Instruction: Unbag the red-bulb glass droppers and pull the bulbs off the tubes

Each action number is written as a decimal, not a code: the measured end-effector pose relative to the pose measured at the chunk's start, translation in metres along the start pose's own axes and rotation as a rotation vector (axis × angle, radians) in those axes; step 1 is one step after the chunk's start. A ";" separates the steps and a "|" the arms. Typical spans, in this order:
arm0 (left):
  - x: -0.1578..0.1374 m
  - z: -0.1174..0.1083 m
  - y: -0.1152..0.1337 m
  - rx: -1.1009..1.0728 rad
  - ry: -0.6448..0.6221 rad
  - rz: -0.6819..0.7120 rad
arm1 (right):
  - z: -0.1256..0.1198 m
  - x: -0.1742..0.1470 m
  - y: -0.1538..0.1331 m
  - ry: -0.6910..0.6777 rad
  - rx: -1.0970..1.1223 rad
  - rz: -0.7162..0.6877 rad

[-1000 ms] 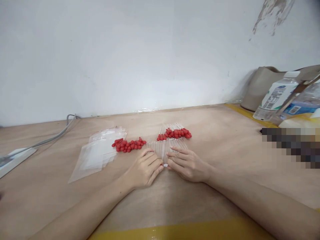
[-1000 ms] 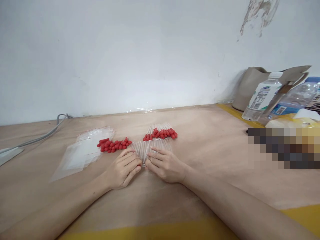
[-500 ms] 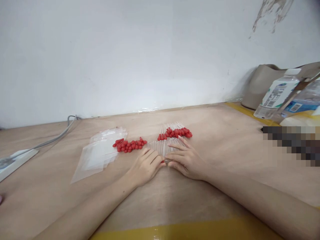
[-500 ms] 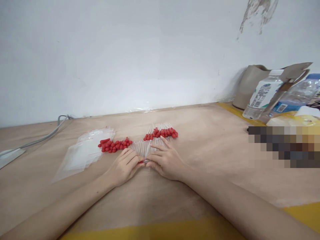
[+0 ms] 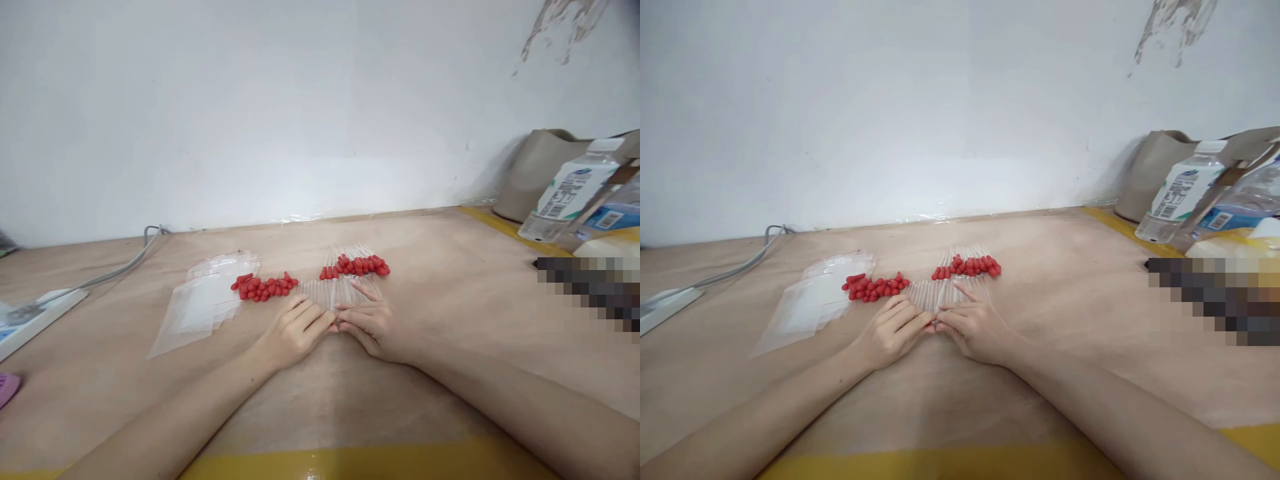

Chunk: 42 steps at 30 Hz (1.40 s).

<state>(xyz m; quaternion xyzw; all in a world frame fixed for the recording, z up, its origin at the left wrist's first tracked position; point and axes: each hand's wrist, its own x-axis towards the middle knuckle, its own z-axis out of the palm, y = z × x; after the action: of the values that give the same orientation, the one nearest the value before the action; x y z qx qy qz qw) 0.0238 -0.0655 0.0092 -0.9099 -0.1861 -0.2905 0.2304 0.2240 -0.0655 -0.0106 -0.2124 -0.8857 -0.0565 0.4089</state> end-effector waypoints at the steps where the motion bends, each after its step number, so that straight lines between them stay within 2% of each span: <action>1: 0.000 -0.001 0.000 0.014 -0.020 0.000 | 0.000 0.000 0.000 0.014 -0.001 -0.019; 10: 0.000 -0.003 0.000 -0.076 -0.108 -0.036 | -0.006 0.005 -0.004 -0.049 -0.106 -0.147; 17: -0.003 -0.007 0.000 -0.156 -0.211 -0.105 | -0.007 0.001 0.000 -0.041 -0.225 -0.264; 33: -0.005 -0.008 0.002 -0.223 -0.279 -0.155 | -0.018 -0.001 0.003 -0.021 -0.389 -0.444; 38: -0.009 -0.011 -0.003 -0.200 -0.243 -0.180 | -0.029 -0.006 0.010 -0.011 -0.386 -0.409; 42: -0.012 -0.015 -0.007 -0.119 -0.163 -0.244 | -0.033 -0.010 0.018 0.028 -0.381 -0.164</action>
<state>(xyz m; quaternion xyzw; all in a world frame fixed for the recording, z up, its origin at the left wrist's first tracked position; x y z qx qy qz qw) 0.0051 -0.0700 0.0149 -0.9131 -0.2959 -0.2519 0.1233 0.2606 -0.0618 0.0024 -0.2125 -0.8676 -0.2588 0.3676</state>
